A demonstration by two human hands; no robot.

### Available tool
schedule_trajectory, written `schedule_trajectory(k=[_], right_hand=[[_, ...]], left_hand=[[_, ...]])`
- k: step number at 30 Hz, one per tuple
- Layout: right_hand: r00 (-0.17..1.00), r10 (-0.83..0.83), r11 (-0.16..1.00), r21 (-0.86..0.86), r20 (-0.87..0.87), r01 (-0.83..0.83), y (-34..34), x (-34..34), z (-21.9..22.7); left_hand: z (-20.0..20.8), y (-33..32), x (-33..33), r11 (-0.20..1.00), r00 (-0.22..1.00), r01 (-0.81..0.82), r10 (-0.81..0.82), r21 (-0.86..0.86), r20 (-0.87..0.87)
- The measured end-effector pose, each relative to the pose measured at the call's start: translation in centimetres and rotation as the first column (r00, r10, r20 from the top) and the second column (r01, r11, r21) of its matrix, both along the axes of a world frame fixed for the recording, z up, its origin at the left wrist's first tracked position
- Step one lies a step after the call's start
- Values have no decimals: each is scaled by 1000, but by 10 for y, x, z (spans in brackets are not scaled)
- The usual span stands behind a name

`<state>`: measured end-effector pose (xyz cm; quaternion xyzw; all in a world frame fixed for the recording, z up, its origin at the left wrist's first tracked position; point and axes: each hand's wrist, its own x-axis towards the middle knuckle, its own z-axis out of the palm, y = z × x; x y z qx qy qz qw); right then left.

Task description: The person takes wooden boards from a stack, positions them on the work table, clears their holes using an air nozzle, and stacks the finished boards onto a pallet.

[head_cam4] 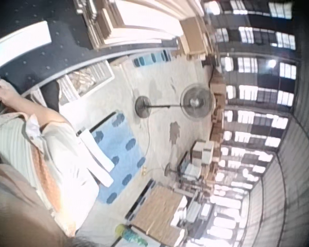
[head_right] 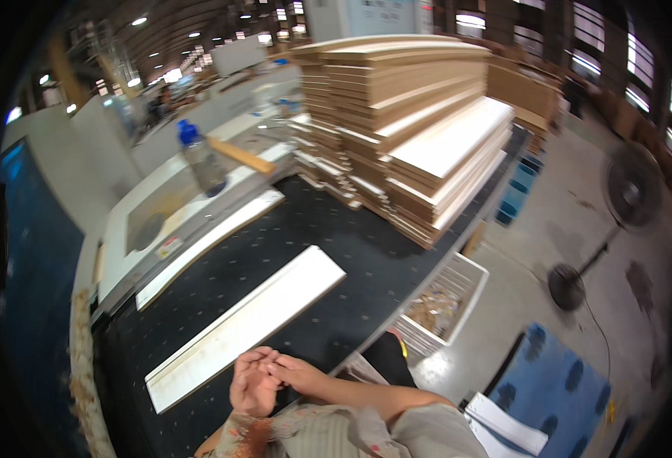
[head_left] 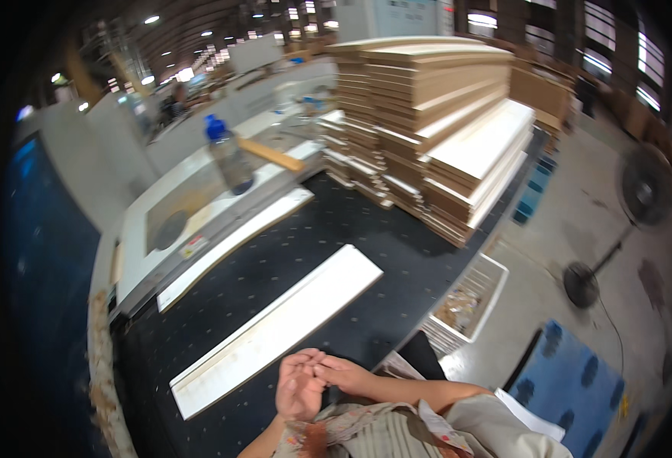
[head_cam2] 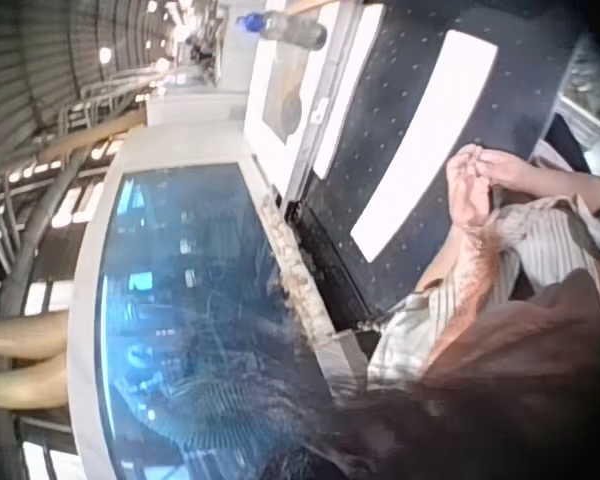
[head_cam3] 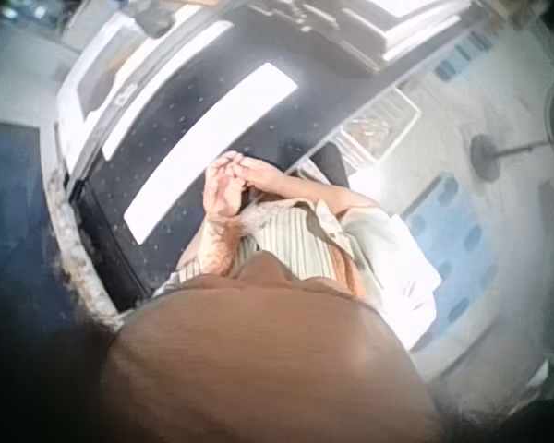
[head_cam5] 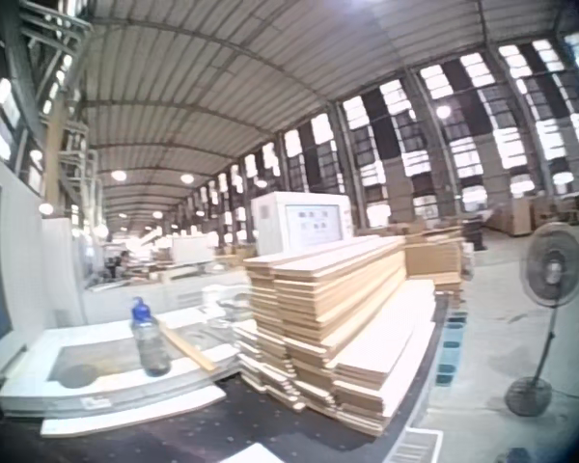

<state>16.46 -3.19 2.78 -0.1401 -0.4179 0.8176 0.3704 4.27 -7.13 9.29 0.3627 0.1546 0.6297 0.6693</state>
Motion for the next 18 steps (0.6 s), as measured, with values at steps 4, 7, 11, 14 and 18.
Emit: schedule_trajectory(k=[4, 7, 11, 14, 18], right_hand=[[925, -181, 957, 278, 333, 87, -2, -2, 16], [910, -110, 930, 365, 399, -48, -4, 1, 20], [829, -225, 854, 514, 512, -85, -1, 6, 27], [892, -203, 946, 315, 404, 73, 0, 7, 34], [833, -133, 979, 201, 537, 27, 5, 13, 36]], left_hand=[[-3, -9, -5, 999, 998, -39, 40, -23, 43], [-4, -15, -17, 997, 990, -24, 14, -67, -143], [3, -10, -40, 966, 564, 71, 167, 249, -809], [16, 1, -71, 814, -113, 130, 580, 566, -807], [4, 35, -133, 964, -583, 88, 253, 249, -772]])
